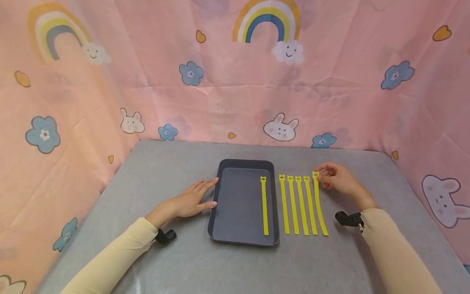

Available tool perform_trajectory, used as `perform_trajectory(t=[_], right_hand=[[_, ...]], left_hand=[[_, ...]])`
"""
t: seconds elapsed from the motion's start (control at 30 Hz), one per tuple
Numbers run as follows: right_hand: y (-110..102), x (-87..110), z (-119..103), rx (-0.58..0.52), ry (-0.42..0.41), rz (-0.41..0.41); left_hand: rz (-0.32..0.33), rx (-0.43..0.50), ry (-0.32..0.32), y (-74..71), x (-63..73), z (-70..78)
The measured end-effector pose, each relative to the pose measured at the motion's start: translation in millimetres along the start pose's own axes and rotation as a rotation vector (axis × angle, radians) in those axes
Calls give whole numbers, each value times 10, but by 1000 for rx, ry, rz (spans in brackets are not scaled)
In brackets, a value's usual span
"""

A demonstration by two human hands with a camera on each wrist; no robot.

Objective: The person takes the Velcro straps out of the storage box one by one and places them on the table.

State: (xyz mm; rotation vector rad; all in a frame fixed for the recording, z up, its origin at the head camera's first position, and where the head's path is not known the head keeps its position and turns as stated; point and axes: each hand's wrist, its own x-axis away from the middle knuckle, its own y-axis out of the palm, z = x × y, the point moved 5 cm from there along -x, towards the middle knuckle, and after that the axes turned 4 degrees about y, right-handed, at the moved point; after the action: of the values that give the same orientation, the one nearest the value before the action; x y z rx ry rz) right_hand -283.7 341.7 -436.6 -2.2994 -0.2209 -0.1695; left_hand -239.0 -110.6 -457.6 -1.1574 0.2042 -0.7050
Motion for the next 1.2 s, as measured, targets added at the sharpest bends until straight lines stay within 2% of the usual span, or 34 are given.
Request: perform_trajectory(t=[0.37, 1.2], right_hand=[[56, -29, 76, -11, -25, -7], [144, -97, 146, 51, -54, 67]], left_hand=[[1, -22, 9, -26, 5, 29], [-12, -27, -7, -21, 16, 41]])
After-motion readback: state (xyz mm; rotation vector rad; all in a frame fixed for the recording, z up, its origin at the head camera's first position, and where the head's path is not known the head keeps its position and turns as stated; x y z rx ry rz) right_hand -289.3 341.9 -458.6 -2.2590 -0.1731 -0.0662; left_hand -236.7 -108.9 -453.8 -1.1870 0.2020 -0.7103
